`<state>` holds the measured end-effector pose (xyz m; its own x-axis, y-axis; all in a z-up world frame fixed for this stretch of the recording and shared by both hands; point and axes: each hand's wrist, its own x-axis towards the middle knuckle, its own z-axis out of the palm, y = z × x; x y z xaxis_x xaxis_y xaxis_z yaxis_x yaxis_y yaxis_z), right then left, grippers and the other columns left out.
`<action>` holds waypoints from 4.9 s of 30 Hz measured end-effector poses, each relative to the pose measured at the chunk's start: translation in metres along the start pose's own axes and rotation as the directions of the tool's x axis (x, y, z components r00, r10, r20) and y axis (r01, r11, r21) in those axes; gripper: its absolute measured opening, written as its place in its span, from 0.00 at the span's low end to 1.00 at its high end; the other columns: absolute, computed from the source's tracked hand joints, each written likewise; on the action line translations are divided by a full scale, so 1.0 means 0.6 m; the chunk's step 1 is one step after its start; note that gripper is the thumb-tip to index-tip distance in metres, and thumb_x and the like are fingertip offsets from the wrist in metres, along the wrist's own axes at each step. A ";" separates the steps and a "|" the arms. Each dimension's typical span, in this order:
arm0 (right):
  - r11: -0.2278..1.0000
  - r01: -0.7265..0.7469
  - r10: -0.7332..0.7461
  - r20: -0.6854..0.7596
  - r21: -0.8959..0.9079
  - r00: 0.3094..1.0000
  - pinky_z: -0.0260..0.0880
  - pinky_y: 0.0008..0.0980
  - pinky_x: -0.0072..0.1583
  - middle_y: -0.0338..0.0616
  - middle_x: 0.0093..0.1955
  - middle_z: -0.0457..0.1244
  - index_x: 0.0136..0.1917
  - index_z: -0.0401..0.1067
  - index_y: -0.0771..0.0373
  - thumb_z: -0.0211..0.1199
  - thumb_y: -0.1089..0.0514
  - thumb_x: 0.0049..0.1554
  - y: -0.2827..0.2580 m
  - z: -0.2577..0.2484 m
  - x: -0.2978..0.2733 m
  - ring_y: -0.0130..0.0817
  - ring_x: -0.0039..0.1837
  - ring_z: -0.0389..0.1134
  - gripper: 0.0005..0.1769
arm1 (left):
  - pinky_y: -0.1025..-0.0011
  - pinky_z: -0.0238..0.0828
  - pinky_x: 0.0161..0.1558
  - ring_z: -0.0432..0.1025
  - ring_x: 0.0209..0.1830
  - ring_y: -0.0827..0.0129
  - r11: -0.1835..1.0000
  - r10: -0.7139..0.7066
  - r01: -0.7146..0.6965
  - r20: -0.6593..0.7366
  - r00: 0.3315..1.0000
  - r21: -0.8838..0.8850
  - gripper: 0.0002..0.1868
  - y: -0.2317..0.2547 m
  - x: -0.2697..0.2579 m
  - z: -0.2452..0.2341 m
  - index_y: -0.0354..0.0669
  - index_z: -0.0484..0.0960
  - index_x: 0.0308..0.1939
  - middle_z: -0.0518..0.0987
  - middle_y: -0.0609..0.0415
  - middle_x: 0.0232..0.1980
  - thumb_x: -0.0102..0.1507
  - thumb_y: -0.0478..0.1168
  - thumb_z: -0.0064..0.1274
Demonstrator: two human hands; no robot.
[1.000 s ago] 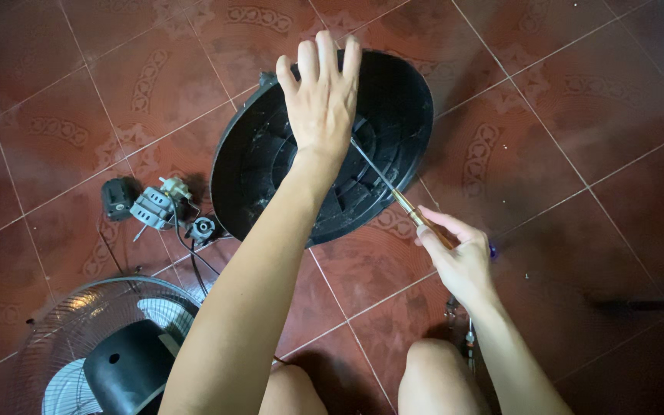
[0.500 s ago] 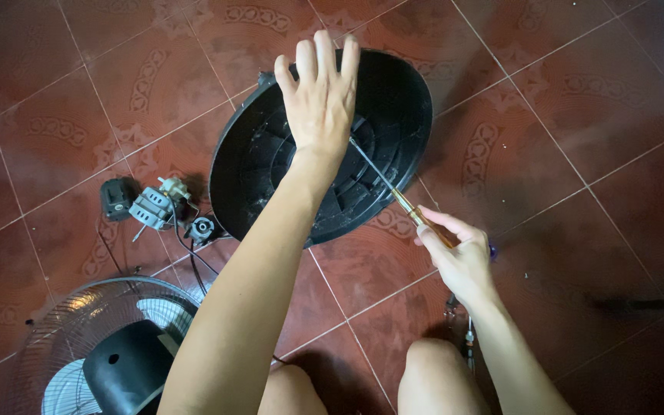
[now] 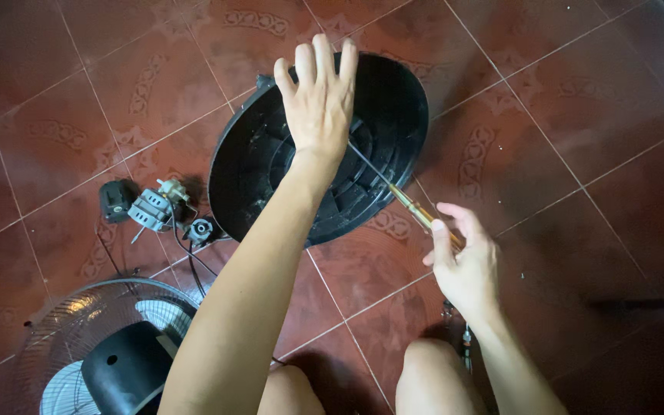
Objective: The person sits on the floor and uses a screwdriver to loosen and tighten screws on the underside of a standing fan base. They repeatedly flip the base over, adjust the central pole, and handle small parts while working.
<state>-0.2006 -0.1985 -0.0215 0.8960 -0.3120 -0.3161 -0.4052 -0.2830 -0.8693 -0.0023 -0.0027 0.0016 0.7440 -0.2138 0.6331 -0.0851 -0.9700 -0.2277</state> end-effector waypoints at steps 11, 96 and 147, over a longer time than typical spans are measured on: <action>0.996 0.034 -0.031 -0.032 0.078 0.999 0.73 0.35 0.42 0.48 0.50 0.69 0.61 0.68 0.62 0.58 0.56 0.62 -0.005 0.004 -0.024 0.40 0.39 0.72 0.15 | 0.46 0.54 0.67 0.63 0.63 0.56 1.000 -0.004 0.005 0.043 0.999 -0.026 0.23 0.000 -0.001 0.002 0.53 0.72 0.65 0.70 0.50 0.61 0.66 0.39 0.53; 0.927 0.100 -0.230 0.339 0.360 0.912 0.70 0.25 0.45 0.39 0.46 0.67 0.66 0.57 0.62 0.46 0.58 0.63 0.050 -0.081 -0.023 0.24 0.43 0.68 0.18 | 0.44 0.51 0.71 0.58 0.75 0.49 0.991 0.069 -0.074 -0.046 0.997 -0.111 0.35 0.005 0.016 -0.061 0.48 0.72 0.71 0.65 0.44 0.73 0.57 0.36 0.56; 0.972 0.226 -0.168 -0.476 0.065 0.863 0.61 0.22 0.41 0.28 0.34 0.62 0.46 0.76 0.62 0.72 0.65 0.56 0.360 -0.158 0.052 0.16 0.37 0.60 0.06 | 0.59 0.76 0.50 0.79 0.45 0.48 0.213 0.242 0.544 0.583 0.775 -0.812 0.20 0.467 -0.390 -0.105 0.43 0.78 0.58 0.81 0.41 0.47 0.61 0.34 0.59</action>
<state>-0.2773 -0.3552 -0.1831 0.7554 -0.6530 0.0542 -0.1799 -0.2863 -0.9411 -0.2420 -0.2319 -0.1635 0.9430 -0.3329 0.0043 -0.1513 -0.4171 0.8962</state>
